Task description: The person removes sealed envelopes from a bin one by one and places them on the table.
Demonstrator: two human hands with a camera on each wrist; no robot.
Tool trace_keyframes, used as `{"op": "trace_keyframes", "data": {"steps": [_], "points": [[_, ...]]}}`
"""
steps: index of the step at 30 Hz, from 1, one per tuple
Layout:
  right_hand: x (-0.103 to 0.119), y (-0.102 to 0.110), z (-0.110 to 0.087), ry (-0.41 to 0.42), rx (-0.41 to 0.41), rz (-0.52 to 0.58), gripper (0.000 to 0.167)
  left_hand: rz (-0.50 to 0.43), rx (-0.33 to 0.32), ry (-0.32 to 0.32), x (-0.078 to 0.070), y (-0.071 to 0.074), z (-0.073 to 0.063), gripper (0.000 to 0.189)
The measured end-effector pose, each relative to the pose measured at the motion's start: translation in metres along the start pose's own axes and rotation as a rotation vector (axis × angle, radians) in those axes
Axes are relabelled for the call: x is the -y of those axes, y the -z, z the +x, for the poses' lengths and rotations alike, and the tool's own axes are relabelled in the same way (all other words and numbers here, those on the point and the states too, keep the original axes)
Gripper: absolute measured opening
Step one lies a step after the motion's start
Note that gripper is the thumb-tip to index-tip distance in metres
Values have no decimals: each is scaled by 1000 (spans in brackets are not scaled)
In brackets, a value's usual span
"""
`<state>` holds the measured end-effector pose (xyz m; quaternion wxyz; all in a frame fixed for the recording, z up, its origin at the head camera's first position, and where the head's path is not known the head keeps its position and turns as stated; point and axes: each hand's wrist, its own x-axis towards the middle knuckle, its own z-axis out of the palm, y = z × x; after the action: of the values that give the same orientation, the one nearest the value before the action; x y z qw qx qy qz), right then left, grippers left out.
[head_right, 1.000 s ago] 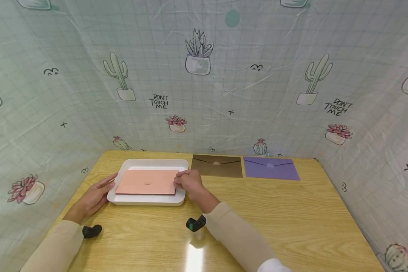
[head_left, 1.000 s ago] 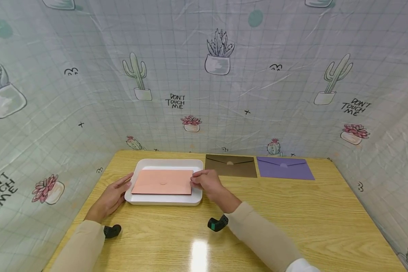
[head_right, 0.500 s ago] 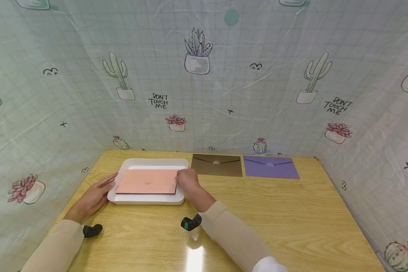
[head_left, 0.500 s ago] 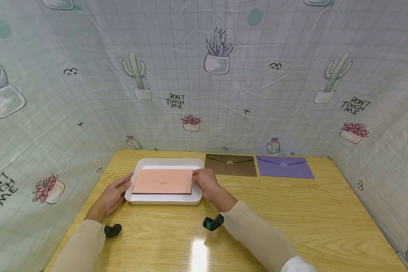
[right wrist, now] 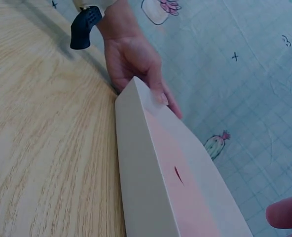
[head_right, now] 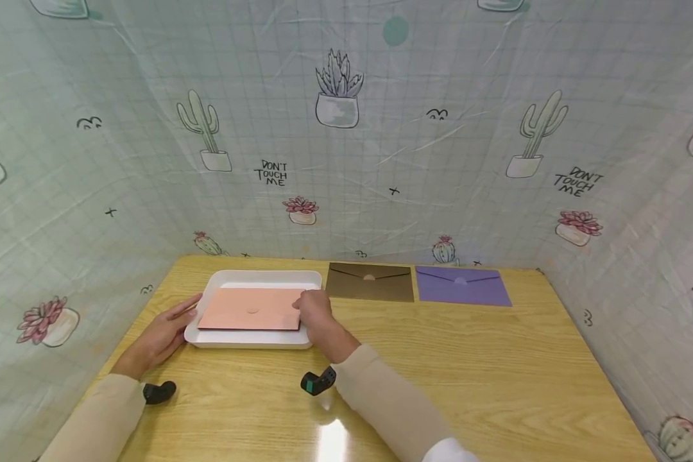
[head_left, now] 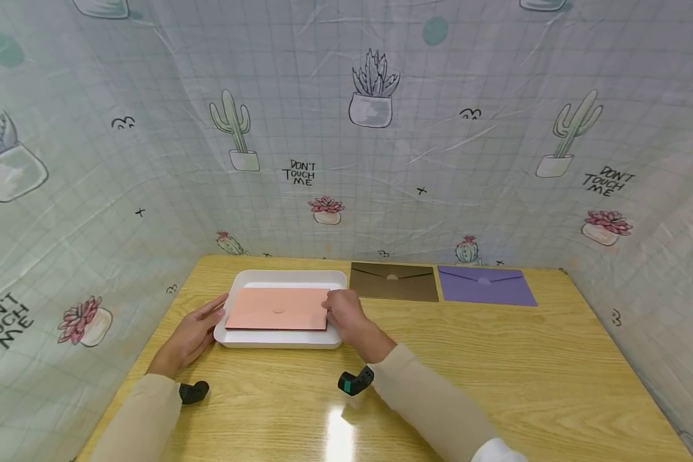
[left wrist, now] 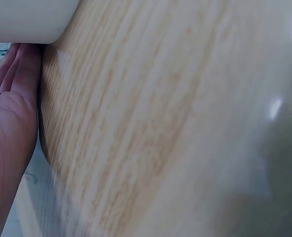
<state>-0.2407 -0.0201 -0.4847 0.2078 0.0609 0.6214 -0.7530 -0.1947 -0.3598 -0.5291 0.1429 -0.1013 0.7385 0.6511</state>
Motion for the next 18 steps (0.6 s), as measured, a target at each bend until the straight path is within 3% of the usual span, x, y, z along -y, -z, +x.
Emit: {"op": "trace_keyframes", "data": {"steps": [9,18], "points": [[-7,3,0,73,-76,-72,50,-30,12,-13,1,-3,1,59],[-9,2,3,147,-235,-194,25,1,-2,4,1,-2,1,60]]}}
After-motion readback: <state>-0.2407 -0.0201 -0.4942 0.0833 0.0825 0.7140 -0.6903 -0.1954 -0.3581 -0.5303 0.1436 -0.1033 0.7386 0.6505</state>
